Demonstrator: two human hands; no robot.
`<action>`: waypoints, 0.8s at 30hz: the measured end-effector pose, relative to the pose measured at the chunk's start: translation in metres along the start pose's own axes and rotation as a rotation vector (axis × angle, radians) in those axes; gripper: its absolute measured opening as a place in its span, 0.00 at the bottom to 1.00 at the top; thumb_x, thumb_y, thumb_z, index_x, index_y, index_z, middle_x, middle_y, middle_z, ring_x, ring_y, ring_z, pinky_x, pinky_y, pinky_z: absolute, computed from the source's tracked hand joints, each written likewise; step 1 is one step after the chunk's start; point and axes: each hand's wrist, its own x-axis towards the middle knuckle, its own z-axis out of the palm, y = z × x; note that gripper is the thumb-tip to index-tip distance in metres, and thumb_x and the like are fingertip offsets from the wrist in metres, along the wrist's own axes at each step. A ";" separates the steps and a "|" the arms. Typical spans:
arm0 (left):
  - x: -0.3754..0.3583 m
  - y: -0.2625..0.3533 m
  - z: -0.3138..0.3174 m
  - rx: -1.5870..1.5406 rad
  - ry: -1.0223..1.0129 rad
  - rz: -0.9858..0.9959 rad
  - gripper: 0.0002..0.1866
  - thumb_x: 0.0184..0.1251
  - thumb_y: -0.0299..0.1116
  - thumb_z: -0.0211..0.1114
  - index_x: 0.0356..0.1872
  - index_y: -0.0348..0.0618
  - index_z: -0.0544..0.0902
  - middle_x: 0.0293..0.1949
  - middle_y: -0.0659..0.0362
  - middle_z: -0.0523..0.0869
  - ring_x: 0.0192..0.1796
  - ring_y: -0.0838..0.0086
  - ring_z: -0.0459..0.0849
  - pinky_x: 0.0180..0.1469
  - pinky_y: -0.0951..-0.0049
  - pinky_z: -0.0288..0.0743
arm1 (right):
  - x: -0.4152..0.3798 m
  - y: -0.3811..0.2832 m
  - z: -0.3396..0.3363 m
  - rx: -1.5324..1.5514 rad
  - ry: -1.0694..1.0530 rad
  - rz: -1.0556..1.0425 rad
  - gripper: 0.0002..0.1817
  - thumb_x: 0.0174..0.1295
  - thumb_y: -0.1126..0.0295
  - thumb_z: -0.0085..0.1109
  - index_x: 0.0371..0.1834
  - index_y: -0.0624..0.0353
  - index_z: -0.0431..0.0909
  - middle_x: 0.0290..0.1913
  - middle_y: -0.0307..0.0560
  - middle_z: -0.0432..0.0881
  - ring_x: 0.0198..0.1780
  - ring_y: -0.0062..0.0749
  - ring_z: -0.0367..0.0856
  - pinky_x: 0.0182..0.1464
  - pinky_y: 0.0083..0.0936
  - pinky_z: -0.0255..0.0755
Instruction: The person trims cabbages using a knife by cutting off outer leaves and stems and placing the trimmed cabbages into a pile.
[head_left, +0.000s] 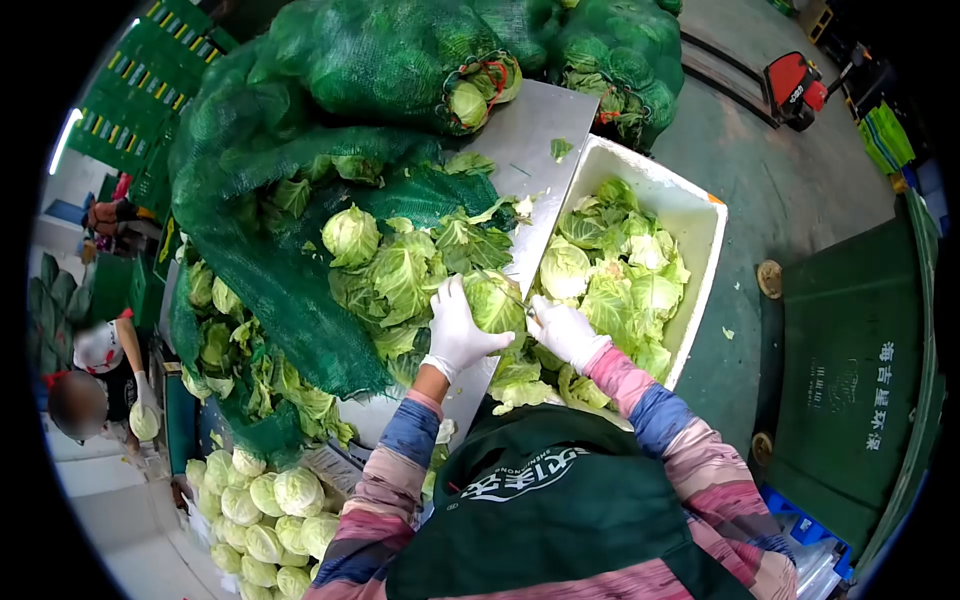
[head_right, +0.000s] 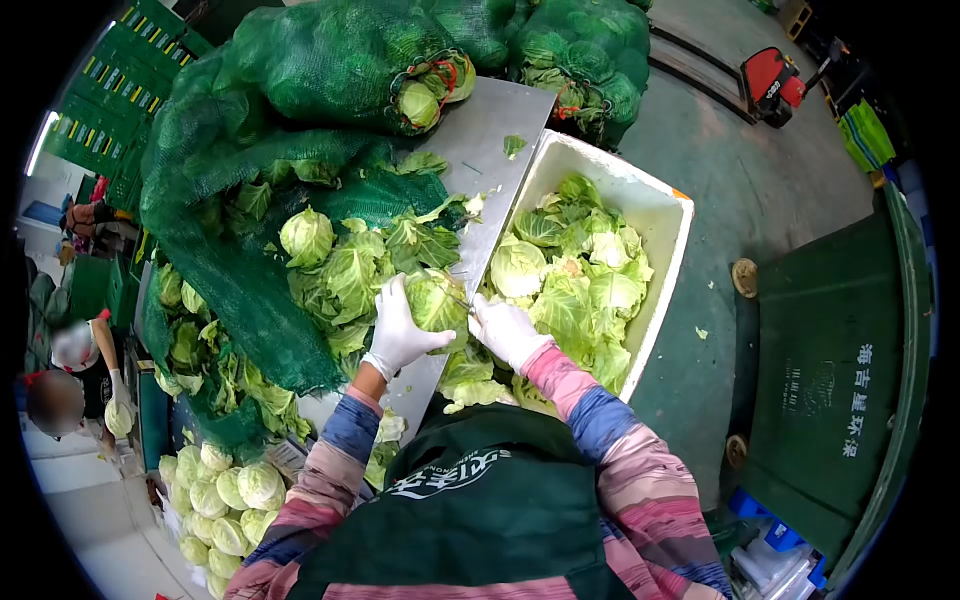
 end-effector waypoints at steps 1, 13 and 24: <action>-0.001 -0.003 0.003 -0.020 0.026 0.025 0.60 0.32 0.48 0.81 0.66 0.25 0.57 0.61 0.39 0.65 0.63 0.48 0.65 0.68 0.57 0.61 | 0.003 0.003 0.006 0.025 0.036 -0.011 0.16 0.65 0.61 0.50 0.51 0.60 0.70 0.38 0.68 0.82 0.40 0.60 0.83 0.43 0.49 0.76; -0.047 -0.038 -0.035 -0.060 -0.023 0.021 0.58 0.33 0.46 0.84 0.66 0.30 0.60 0.59 0.40 0.67 0.62 0.51 0.70 0.66 0.63 0.65 | 0.003 -0.019 0.052 0.953 0.021 0.116 0.30 0.67 0.48 0.54 0.62 0.61 0.70 0.22 0.39 0.75 0.14 0.21 0.69 0.16 0.22 0.65; -0.024 0.061 -0.125 -1.144 0.017 0.030 0.48 0.63 0.47 0.68 0.75 0.38 0.48 0.72 0.46 0.61 0.70 0.60 0.64 0.68 0.58 0.63 | 0.003 -0.027 0.094 0.756 0.202 0.065 0.28 0.68 0.49 0.52 0.58 0.63 0.72 0.41 0.63 0.83 0.44 0.55 0.81 0.46 0.39 0.75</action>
